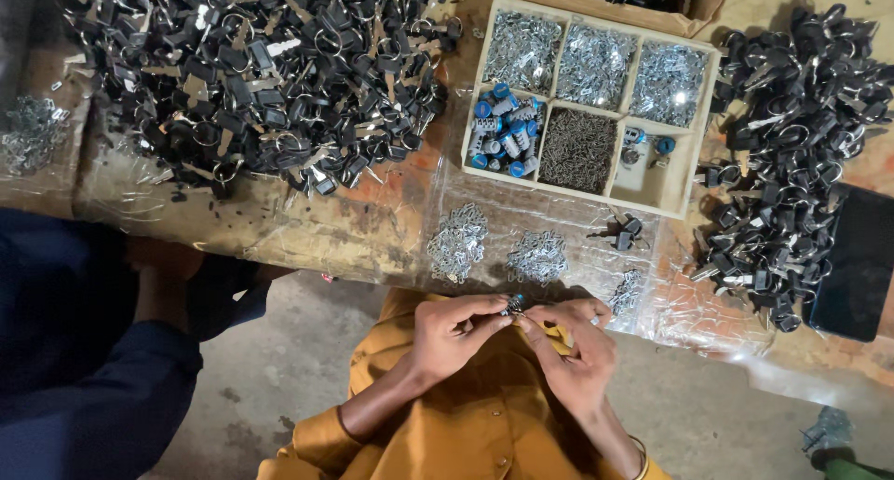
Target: The person sits at a workbench assembling keychains. They pick blue cylindrical key heads and black key blanks, press the head onto a blank by hand, and place the finished keychain into a compartmented tray, repeating the cycle while large piles of key blanks surround the work area.
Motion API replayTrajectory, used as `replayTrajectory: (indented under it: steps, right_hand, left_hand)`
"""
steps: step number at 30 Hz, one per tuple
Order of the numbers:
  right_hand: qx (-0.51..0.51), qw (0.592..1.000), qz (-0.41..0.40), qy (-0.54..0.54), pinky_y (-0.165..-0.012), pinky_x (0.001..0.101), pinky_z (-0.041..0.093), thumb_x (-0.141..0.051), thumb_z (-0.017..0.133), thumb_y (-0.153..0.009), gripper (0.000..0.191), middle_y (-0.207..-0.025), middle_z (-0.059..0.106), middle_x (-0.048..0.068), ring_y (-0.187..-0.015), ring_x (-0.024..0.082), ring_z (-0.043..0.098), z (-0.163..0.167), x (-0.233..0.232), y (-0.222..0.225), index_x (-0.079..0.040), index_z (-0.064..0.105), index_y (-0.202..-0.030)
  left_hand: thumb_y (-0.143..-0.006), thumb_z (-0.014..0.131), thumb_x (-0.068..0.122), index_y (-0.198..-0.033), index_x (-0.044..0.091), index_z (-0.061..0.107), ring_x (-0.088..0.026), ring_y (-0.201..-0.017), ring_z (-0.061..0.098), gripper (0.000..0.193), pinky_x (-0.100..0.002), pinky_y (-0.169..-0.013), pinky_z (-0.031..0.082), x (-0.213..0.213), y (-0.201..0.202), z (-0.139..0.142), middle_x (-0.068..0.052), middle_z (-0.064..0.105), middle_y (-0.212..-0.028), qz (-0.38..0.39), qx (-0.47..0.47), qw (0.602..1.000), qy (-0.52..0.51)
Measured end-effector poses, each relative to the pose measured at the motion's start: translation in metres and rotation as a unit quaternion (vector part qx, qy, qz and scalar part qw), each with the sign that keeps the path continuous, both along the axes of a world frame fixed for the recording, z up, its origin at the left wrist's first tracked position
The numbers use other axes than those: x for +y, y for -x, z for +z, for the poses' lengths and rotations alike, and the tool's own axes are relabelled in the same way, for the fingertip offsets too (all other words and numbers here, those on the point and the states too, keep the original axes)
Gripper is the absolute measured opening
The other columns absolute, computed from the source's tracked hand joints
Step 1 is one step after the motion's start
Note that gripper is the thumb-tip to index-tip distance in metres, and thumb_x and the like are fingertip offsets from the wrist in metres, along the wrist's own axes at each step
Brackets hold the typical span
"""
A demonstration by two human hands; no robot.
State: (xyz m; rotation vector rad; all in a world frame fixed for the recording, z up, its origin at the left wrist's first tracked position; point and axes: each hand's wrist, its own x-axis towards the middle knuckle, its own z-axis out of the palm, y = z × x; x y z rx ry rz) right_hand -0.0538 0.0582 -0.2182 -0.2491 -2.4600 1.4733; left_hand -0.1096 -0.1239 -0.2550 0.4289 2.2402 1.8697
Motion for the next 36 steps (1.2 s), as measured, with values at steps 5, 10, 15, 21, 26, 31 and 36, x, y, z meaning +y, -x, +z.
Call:
replayTrajectory:
  steps: [5,10,15,21,26,31,36]
  right_hand:
    - [0.014,0.999,0.000,-0.041,-0.094,0.0286,0.043,-0.004,0.085,-0.082,0.037,-0.092,0.079,0.004,-0.089,0.018,0.065,-0.002,-0.003,0.001,-0.001,0.065,-0.113]
    - [0.073,0.993,0.027,-0.092,-0.102,0.0346,0.036,-0.008,0.085,-0.082,0.036,-0.091,0.078,0.001,-0.084,0.012,0.069,0.007,-0.003,0.001,-0.004,0.064,-0.111]
    - [0.016,0.995,0.036,-0.094,-0.093,0.0313,0.039,-0.010,0.087,-0.080,0.019,-0.087,0.076,0.001,-0.078,0.011,0.065,0.008,0.003,-0.007,-0.011,0.077,-0.097]
    - [-0.011,0.989,0.061,-0.134,-0.095,0.0333,0.039,-0.014,0.085,-0.082,0.023,-0.107,0.069,-0.001,-0.097,0.016,0.061,0.009,0.041,-0.022,-0.017,0.082,-0.105]
    - [0.007,0.927,-0.082,-0.365,-0.105,0.0476,0.033,-0.022,0.088,-0.082,0.026,-0.136,0.060,0.008,-0.125,0.033,0.048,0.013,0.058,-0.023,-0.012,0.081,-0.105]
    - [-0.011,0.955,-0.002,-0.296,-0.111,0.0504,0.033,-0.030,0.087,-0.076,0.046,-0.146,0.051,0.014,-0.133,0.039,0.040,0.010,0.054,-0.020,-0.008,0.076,-0.115]
    - [-0.005,0.946,0.009,-0.325,-0.114,0.0496,0.033,-0.031,0.089,-0.076,0.050,-0.151,0.051,0.010,-0.137,0.038,0.039,0.002,0.057,-0.018,-0.013,0.075,-0.120]
  left_hand:
    - [-0.086,0.084,0.004,-0.106,0.004,0.076,-0.017,-0.089,0.080,0.021,-0.025,-0.065,0.061,-0.001,0.002,0.005,-0.010,0.079,-0.109,-0.014,0.068,0.998,-0.001]
    - [-0.088,0.079,-0.001,-0.108,0.004,0.075,-0.023,-0.096,0.080,0.021,-0.030,-0.074,0.065,-0.005,0.006,0.012,-0.011,0.077,-0.109,-0.041,0.179,0.983,0.013]
    - [-0.083,0.081,-0.001,-0.102,0.004,0.076,-0.020,-0.082,0.079,0.020,-0.029,-0.064,0.062,-0.001,0.003,0.012,-0.011,0.080,-0.106,-0.070,0.190,0.978,0.042]
    - [-0.085,0.086,0.005,-0.102,0.005,0.077,-0.020,-0.086,0.080,0.019,-0.029,-0.069,0.065,0.009,-0.006,0.007,-0.009,0.079,-0.104,-0.071,0.156,0.985,-0.016]
    - [-0.083,0.088,0.007,-0.100,0.004,0.077,-0.013,-0.076,0.078,0.021,-0.023,-0.056,0.058,0.007,-0.008,0.004,-0.010,0.080,-0.105,-0.034,0.078,0.996,-0.028]
    - [-0.082,0.088,0.006,-0.100,0.003,0.079,-0.002,-0.058,0.062,0.021,-0.019,-0.048,0.046,0.001,-0.007,0.001,-0.009,0.082,-0.103,0.021,0.009,0.999,-0.029]
    - [-0.082,0.088,0.004,-0.102,0.003,0.079,0.000,-0.061,0.064,0.022,-0.017,-0.047,0.045,-0.003,-0.001,0.001,-0.008,0.081,-0.103,0.022,0.031,0.999,-0.036]
